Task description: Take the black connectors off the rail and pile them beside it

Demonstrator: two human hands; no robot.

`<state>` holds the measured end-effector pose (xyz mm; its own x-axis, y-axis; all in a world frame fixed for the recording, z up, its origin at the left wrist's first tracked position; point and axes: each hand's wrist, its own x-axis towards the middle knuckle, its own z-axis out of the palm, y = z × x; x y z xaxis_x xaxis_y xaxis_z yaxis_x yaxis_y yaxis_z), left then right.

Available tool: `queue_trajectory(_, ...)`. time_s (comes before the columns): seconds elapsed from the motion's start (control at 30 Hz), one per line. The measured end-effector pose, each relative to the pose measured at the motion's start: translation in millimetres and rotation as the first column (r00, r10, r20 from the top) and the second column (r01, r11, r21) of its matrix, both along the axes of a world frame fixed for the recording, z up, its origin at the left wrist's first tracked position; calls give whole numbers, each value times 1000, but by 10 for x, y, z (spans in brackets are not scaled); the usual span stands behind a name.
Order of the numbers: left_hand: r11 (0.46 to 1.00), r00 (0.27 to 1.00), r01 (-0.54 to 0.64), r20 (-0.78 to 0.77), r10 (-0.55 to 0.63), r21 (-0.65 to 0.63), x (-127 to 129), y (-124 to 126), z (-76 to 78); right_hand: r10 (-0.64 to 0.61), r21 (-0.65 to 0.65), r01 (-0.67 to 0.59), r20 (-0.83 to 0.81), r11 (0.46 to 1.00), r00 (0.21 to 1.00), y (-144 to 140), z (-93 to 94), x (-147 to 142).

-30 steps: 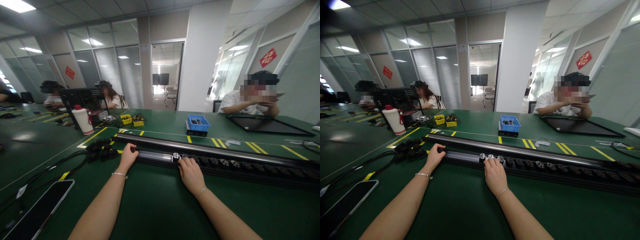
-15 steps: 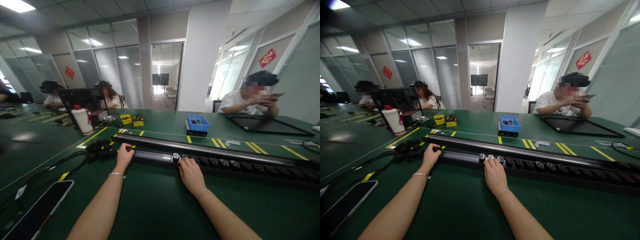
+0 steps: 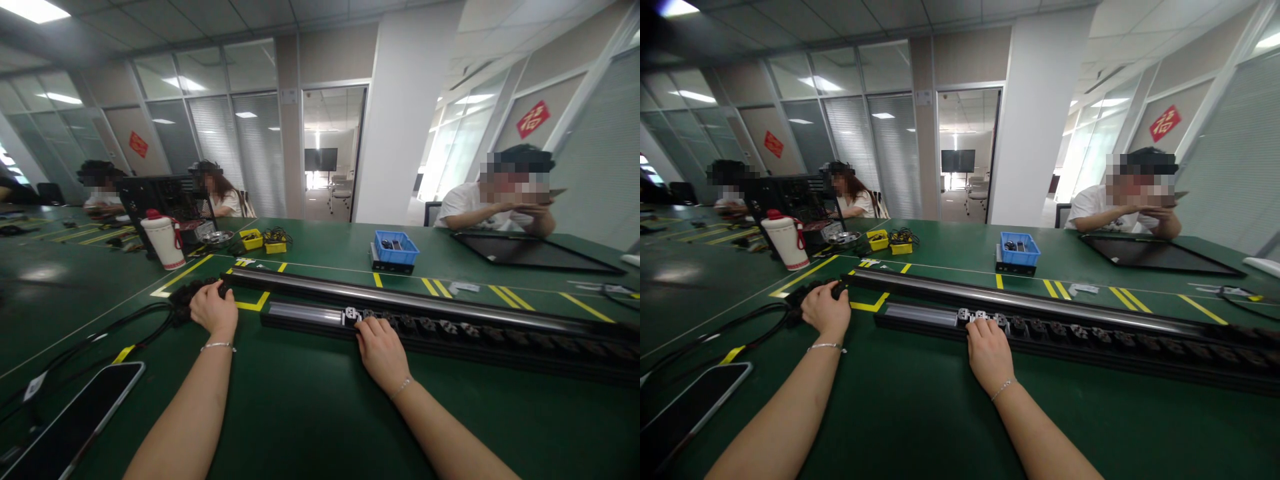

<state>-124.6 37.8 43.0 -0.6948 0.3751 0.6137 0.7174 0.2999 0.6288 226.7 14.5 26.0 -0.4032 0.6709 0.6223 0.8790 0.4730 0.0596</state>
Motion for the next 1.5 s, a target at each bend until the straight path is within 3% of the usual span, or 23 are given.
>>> queue_trajectory(0.1, 998, 994, -45, 93, 49, -45, -90, 14, -21, 1, -4, -1, -4, 1000, 1000, 0, 4, 0)
queue_trajectory(0.2, 996, 991, -17, 128, 28, -89, -145, 39, -50, 1, -11, -1, -5, 1000, 1000, -3, 14, 1)
queue_trajectory(0.3, 997, 993, 29, 120, -20, -77, -125, 43, -45, -3, -6, 3, 0, 1000, 1000, -11, 23, -2)
queue_trajectory(0.47, 1000, 999, 0, 33, 0, -9, 52, 23, 46, -13, 7, 13, -1, 1000, 1000, -18, 31, -14)
queue_trajectory(0.53, 996, 994, 86, -67, -84, 26, 155, 29, 89, -10, 5, 10, -4, 1000, 1000, -17, 29, -18)
queue_trajectory(0.63, 952, 937, 304, -190, -294, 26, 378, 48, 149, -2, -7, 2, -12, 1000, 1000, -14, 19, -18)
queue_trajectory(0.73, 824, 789, 560, -248, -562, -86, 738, 32, 193, 7, -18, -7, -18, 1000, 1000, -13, 8, -12)
queue_trajectory(0.83, 611, 561, 743, -243, -791, -275, 1200, -53, 187, 8, -13, -9, -21, 1000, 1000, -11, 6, -5)
queue_trajectory(0.93, 403, 345, 818, -209, -915, -411, 1617, -155, 120, 1, -20, -1, -14, 1000, 1000, -11, 13, -1)
queue_trajectory(1.0, 342, 292, 822, -179, -940, -455, 1806, -187, 60, -9, -32, 9, -8, 999, 1000, -13, 20, -2)
queue_trajectory(1.1, 368, 340, 797, -148, -929, -479, 1945, -172, -10, -26, -41, 26, -11, 999, 1000, -18, 29, -5)
queue_trajectory(1.37, 480, 446, 755, -187, -875, -448, 2030, -90, -57, -25, -35, 24, -25, 999, 999, -5, 15, -9)
queue_trajectory(1.5, 478, 468, 744, -146, -872, -467, 2060, -66, -49, -14, -38, 13, -28, 999, 1000, -5, 13, -12)
